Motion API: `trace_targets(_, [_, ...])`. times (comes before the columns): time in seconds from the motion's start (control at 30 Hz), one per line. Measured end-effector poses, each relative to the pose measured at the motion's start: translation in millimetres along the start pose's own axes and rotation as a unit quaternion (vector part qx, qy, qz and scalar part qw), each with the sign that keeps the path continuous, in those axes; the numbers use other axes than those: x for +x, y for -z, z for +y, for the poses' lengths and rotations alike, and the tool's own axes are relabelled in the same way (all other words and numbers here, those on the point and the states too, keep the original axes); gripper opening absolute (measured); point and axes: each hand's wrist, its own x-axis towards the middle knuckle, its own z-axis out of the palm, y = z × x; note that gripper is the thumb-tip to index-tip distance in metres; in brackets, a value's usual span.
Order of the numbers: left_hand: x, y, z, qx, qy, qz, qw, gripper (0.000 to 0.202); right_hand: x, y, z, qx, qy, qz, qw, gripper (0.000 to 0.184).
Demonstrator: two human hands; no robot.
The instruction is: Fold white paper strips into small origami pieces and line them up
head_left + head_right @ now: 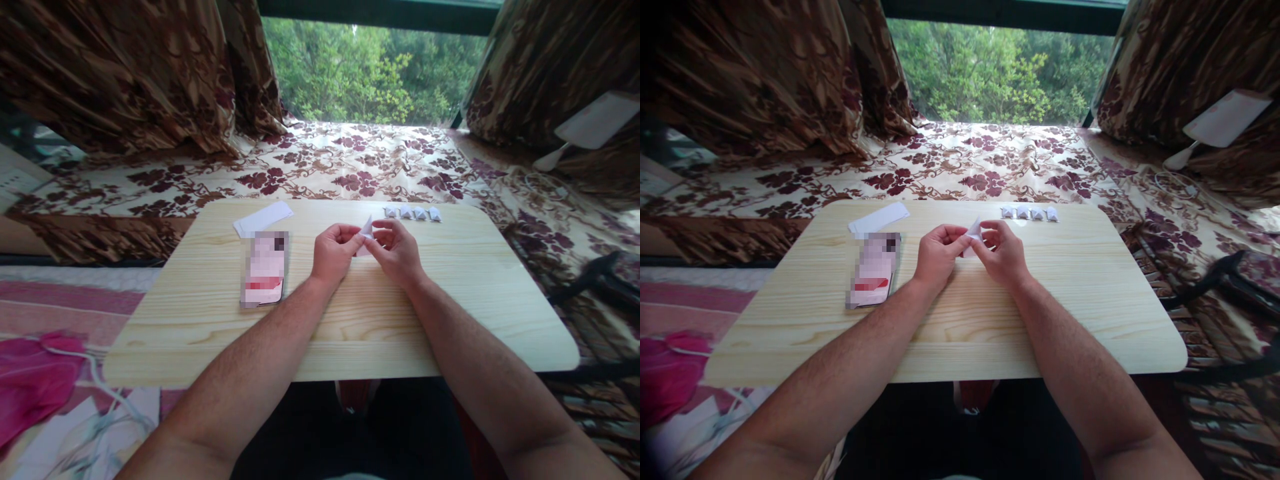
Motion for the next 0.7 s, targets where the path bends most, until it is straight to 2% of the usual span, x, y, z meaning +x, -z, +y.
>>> trace_targets(0.37, [0, -0.4, 1, 0.013, 0.002, 0.005, 1.000, 0.029, 4, 4, -5, -0.042, 0.003, 0.054, 0.998, 0.035])
trace_targets(0.5, [-2, -1.6, 2, 0.022, 0.004, -0.009, 1.000, 0.021, 6, 5, -11, 0.007, -0.018, 0.035, 0.999, 0.027])
trace_targets(0.63, [-3, -2.1, 4, 0.020, 0.026, -0.044, 0.998, 0.023, 5, 6, -14, 0.038, -0.034, 0.019, 0.999, 0.021])
trace_targets(0.7, [-4, -1.9, 4, 0.037, 0.016, -0.044, 0.998, 0.022, 5, 6, -14, 0.044, -0.042, 0.010, 0.998, 0.021])
